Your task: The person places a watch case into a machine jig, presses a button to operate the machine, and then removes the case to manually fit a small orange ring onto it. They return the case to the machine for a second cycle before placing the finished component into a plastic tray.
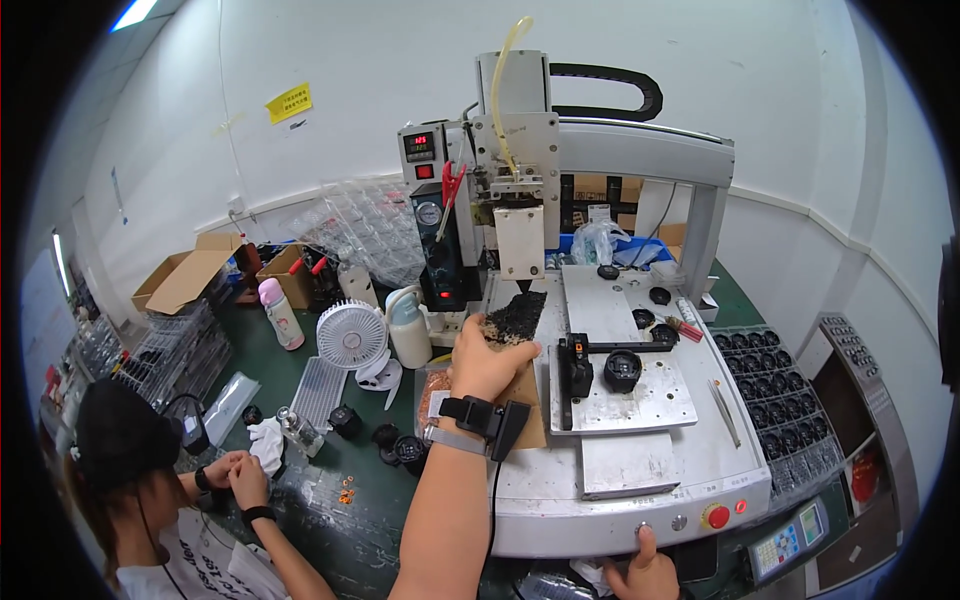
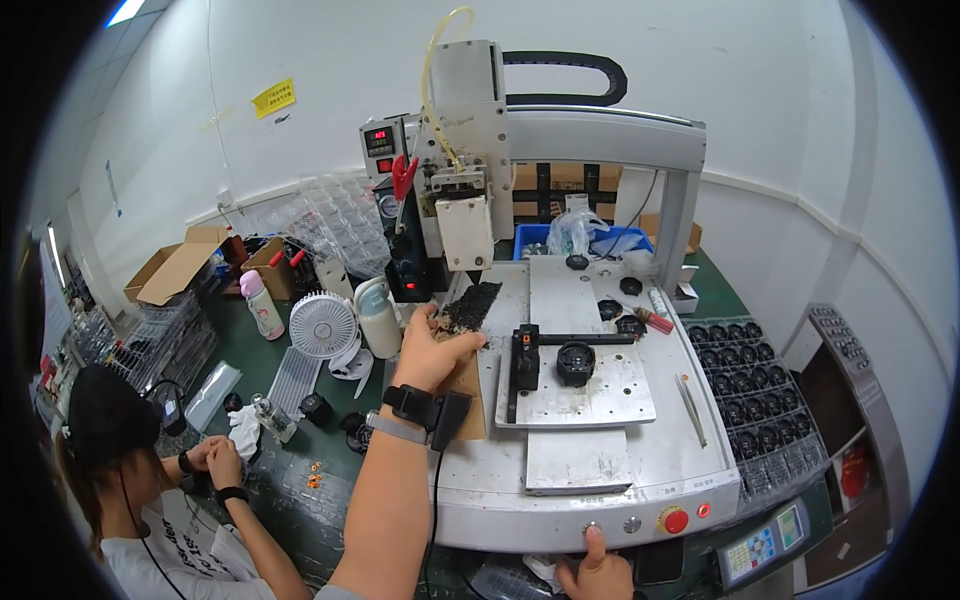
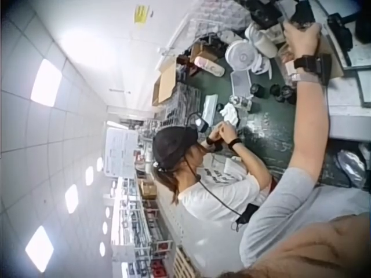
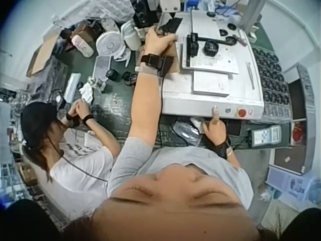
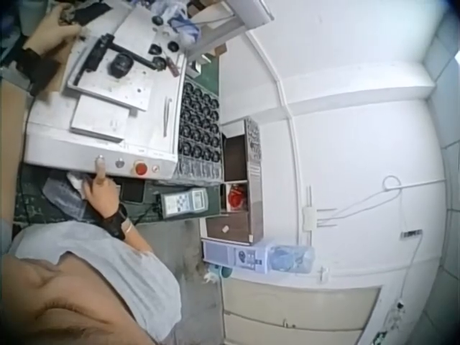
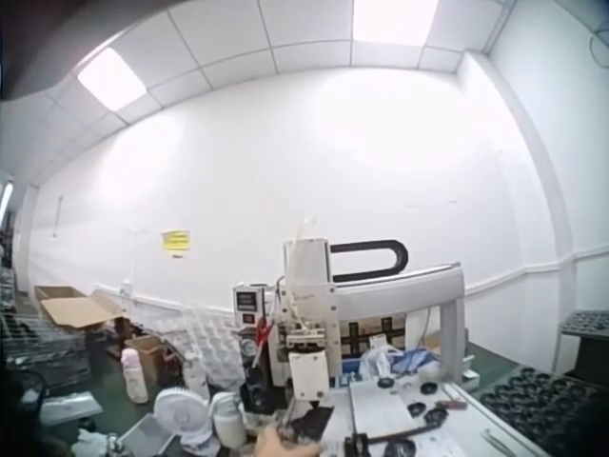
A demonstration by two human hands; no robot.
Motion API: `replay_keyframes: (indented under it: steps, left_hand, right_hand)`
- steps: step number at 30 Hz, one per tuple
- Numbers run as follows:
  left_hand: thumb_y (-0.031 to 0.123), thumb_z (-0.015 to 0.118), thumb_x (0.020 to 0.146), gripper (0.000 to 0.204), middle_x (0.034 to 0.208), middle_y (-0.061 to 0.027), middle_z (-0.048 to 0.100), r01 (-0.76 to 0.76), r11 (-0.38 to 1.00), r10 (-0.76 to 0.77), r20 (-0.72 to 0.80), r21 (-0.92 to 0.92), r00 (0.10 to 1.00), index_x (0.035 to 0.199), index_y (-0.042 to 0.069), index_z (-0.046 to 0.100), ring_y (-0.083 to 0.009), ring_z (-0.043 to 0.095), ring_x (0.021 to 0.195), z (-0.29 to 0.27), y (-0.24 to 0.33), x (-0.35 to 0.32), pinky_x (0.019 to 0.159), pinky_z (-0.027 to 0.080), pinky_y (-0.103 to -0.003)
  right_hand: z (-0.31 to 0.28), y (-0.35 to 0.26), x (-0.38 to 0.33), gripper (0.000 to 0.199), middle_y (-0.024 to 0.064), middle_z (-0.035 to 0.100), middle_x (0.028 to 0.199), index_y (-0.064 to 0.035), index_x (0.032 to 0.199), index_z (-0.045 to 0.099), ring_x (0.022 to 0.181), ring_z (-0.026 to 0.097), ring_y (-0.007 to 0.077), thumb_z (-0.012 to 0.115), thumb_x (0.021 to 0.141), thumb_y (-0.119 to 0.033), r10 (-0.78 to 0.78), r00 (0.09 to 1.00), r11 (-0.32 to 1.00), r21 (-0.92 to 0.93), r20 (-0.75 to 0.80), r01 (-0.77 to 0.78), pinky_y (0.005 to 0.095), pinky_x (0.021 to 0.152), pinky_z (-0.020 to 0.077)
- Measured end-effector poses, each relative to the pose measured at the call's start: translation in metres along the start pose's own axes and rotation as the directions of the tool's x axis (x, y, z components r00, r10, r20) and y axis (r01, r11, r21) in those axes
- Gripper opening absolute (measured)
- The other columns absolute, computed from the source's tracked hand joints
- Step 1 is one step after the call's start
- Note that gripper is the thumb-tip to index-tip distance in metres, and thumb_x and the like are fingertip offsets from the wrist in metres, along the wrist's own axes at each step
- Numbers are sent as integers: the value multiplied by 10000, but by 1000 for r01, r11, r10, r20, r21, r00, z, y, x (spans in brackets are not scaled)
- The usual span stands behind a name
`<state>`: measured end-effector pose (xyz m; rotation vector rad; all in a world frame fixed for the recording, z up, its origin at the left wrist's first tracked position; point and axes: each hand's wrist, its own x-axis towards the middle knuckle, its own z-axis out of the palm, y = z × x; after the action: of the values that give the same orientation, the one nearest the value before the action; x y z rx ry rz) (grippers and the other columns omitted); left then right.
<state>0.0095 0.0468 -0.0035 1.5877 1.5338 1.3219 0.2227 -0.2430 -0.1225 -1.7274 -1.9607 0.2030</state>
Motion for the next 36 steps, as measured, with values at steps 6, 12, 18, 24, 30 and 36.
replay_keyframes:
  steps: [6, 12, 18, 24, 30, 36]
  left_hand:
    - [303, 845, 539, 987, 1231, -252, 458, -5, 999, 5, -1, -34, 1000, 1307, -74, 352, -294, 502, 1113, -2, -2, 2, 922, 426, -361]
    - [278, 851, 538, 967, 1220, -242, 459, -25, 998, 23, -39, -49, 999, 1295, -73, 364, -282, 508, 1094, -4, -3, 3, 907, 433, -355]
    - [265, 850, 549, 946, 1218, -238, 456, -31, 997, 28, -34, -76, 999, 1288, -74, 368, -272, 501, 1096, 2, -7, 3, 904, 433, -349]
    - [265, 853, 546, 945, 1217, -235, 455, -27, 996, 24, -34, -81, 999, 1287, -72, 372, -270, 500, 1094, 0, -4, 2, 902, 433, -348]
    - [278, 849, 552, 933, 1217, -228, 461, -27, 998, 25, -35, -60, 999, 1282, -69, 386, -266, 500, 1095, -3, -8, 3, 905, 430, -342]
    - [300, 840, 551, 928, 1208, -224, 470, -18, 999, 17, -41, -26, 999, 1279, -69, 399, -282, 503, 1102, -4, -1, -1, 920, 426, -352]
  right_hand:
    - [1, -4, 1, 874, 227, 541, 561, 62, 1360, 91, 488, 527, 424, 669, 760, -200, 28, 999, 999, 14, 16, -29, 481, 440, 428]
    - [1, -3, 1, 873, 232, 546, 569, 60, 1358, 96, 500, 535, 428, 671, 759, -210, 33, 999, 998, 43, 25, -34, 485, 447, 431]
    - [-1, -1, 0, 865, 233, 550, 575, 43, 1357, 107, 510, 543, 428, 673, 759, -223, 51, 999, 999, 16, 15, -51, 489, 451, 432]
    - [0, -1, 0, 877, 229, 551, 576, 37, 1364, 97, 506, 541, 426, 672, 757, -230, 50, 999, 999, 22, 10, -50, 485, 446, 430]
    - [0, -5, 2, 895, 209, 545, 561, 34, 1374, 71, 493, 539, 413, 669, 760, -224, 37, 999, 999, 16, 14, -37, 470, 438, 430]
    - [4, 0, -1, 895, 167, 525, 531, 55, 1368, 55, 460, 533, 374, 664, 773, -220, 9, 1000, 1000, 4, -8, -9, 432, 420, 429]
